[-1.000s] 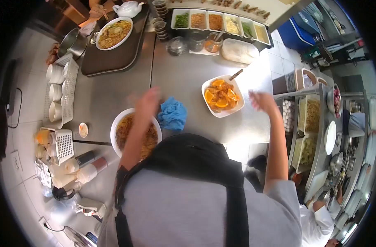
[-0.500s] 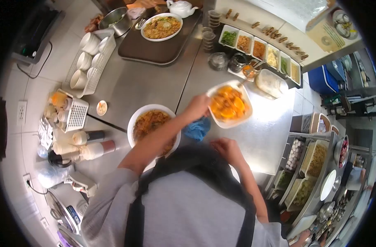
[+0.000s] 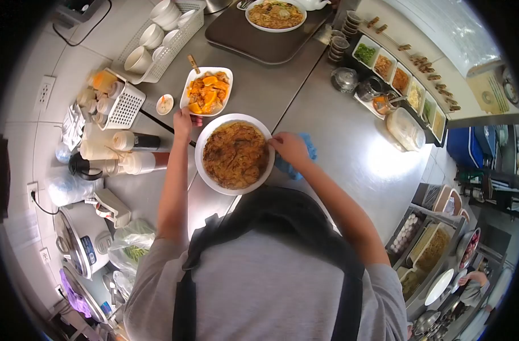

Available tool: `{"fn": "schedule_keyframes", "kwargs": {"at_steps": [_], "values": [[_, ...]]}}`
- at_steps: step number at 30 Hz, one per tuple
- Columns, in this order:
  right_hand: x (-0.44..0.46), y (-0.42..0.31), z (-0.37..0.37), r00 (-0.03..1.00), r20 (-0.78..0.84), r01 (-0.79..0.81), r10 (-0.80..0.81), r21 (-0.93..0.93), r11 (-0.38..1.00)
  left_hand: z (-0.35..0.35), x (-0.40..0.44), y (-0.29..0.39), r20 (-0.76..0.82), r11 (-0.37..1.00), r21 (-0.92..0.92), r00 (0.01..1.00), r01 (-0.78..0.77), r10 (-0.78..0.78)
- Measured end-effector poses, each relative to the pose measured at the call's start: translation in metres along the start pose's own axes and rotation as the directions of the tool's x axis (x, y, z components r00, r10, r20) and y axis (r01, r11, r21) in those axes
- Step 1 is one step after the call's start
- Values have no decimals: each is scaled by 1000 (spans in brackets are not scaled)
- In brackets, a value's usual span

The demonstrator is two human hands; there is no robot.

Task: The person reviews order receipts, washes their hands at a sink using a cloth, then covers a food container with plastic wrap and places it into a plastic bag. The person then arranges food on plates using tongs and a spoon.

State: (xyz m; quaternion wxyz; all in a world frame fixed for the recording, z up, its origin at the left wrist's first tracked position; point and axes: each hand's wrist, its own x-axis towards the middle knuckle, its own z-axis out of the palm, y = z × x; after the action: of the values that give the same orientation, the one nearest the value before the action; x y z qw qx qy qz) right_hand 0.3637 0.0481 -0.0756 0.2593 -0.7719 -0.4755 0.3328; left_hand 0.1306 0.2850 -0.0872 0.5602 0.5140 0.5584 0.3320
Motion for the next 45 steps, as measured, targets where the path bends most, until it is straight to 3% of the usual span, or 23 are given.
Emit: {"fn": "schedule_keyframes", "kwargs": {"at_steps": [5,8,11,13,14,15,18,20,21,22,24,25,26,29,32,35,39,41,43,45], "values": [[0,0,-12,988,6,-157,157,150,976,-20,10,-14,-7,997,61,999,45,-45],[2,-4,-34,942,117,-333,313,227,915,-19,10,-9,10,998,26,998,54,-54],[-17,21,-44,987,-141,-65,83,133,989,-29,-11,6,81,986,43,984,158,-162],[-54,33,-57,979,-157,103,-127,-154,983,-34,-41,1,109,946,253,965,204,-237],[-65,42,-65,964,-141,177,-226,-294,939,-33,-58,-15,247,959,244,947,146,-207],[-69,56,-74,969,-167,131,-184,-283,950,-26,-69,-29,379,968,231,908,95,-179],[-54,96,-110,948,-285,27,-140,-367,930,4,-77,-24,346,860,489,937,-147,-37],[-29,89,-139,913,-380,-28,-147,-420,907,21,-59,-21,429,788,551,903,-275,15],[-15,66,-152,911,-389,-29,-138,-395,918,30,-48,-21,467,748,574,883,-335,37],[7,69,-155,861,-417,123,-292,-386,914,39,-38,-24,480,837,479,877,-265,3],[41,48,-154,868,-389,256,-309,-183,949,51,-42,-29,437,924,331,899,-192,30],[62,43,-147,897,-367,232,-248,-87,969,58,-43,-29,415,955,251,909,-159,42],[82,41,-135,923,-338,201,-186,10,980,58,-53,-16,391,860,433,916,-271,92],[127,11,-100,954,-136,290,-268,190,938,75,-76,7,411,718,584,901,-379,141],[158,-21,-59,855,169,396,-489,395,829,91,-67,5,327,753,549,922,-362,205],[172,-30,-36,650,474,586,-594,186,789,99,-64,22,347,687,646,930,-332,124],[182,-6,-43,598,357,679,-718,252,690,100,-66,19,292,692,668,952,-275,97],[168,17,-64,746,279,586,-605,157,795,104,-68,18,301,654,700,949,-287,94],[139,28,-97,870,222,433,-439,78,898,105,-70,5,266,651,682,943,-332,201],[93,47,-113,939,135,313,-317,56,948,101,-75,-8,233,663,668,941,-339,247]]}}
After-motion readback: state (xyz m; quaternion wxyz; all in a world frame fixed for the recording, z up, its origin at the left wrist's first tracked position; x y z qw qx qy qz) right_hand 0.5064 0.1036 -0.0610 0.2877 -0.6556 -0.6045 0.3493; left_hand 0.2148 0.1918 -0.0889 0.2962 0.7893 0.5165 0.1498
